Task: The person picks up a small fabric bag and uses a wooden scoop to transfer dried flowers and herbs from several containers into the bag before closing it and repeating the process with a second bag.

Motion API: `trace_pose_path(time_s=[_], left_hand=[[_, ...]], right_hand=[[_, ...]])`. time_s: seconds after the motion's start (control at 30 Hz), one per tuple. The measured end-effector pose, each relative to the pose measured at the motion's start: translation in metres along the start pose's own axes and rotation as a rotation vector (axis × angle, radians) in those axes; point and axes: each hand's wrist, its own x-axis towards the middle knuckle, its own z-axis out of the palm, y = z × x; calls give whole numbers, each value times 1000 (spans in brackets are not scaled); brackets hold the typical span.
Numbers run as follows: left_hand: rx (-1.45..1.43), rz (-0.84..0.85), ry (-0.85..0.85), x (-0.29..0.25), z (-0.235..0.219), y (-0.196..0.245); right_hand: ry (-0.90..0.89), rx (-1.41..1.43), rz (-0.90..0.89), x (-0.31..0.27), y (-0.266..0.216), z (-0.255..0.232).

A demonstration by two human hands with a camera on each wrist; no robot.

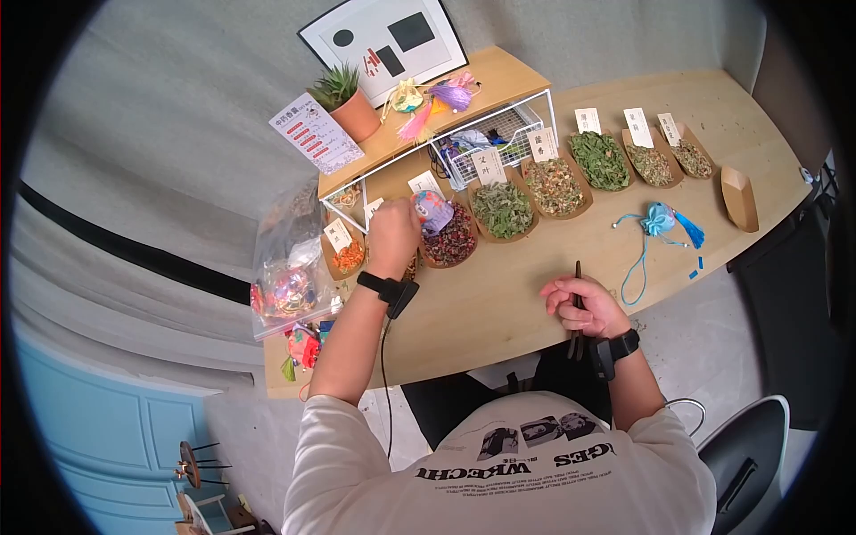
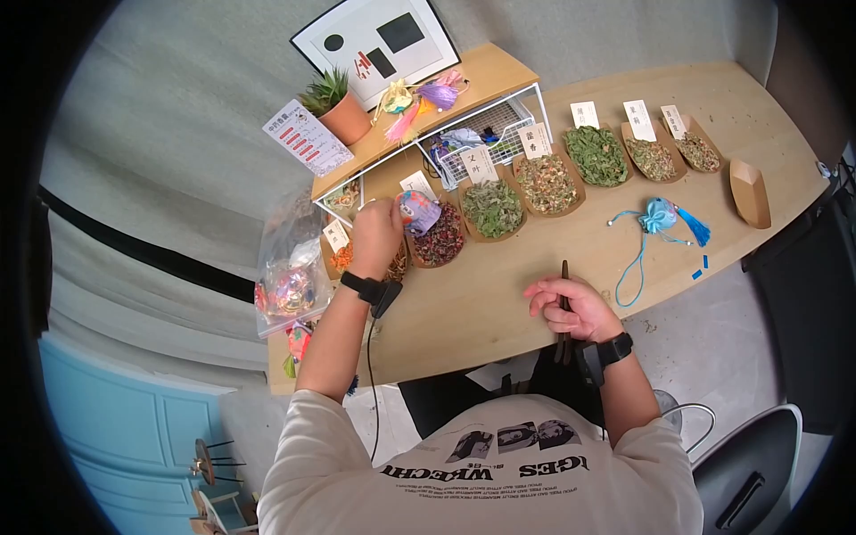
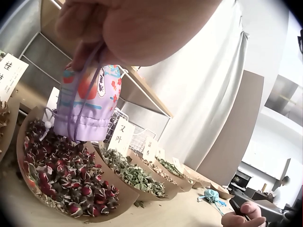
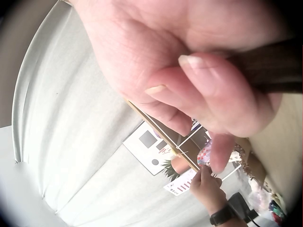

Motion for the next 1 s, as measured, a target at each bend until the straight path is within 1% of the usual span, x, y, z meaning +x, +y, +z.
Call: trace_pose_path(time_s=[0.07, 0.13, 0.47, 0.57, 0.67, 0.73, 0.87, 0.93, 1.0], left_hand=[[-4, 1, 13, 0, -2, 0], [-29, 43, 39, 1, -4, 0], [-24, 44, 47, -1, 1, -6], [-87, 26, 85, -4, 2, -7], [-113, -13, 89, -4, 2, -7], [-119, -78, 81, -6, 3, -8], [-129, -122, 78, -7, 1, -3], [-103, -221, 21, -6, 1, -2], [-108, -199, 29, -7, 4, -6]], right_hand=[[-4, 7, 0, 0, 0, 0], [-1, 8, 2, 1, 0, 0], [15, 7, 8, 0, 0, 2], [-4, 14, 4, 1, 1, -2], [1, 12, 3, 1, 1, -1], [8, 6, 5, 0, 1, 0], [0, 16, 0, 1, 1, 0], [4, 12, 3, 1, 1, -1], [11, 13, 2, 1, 1, -1]])
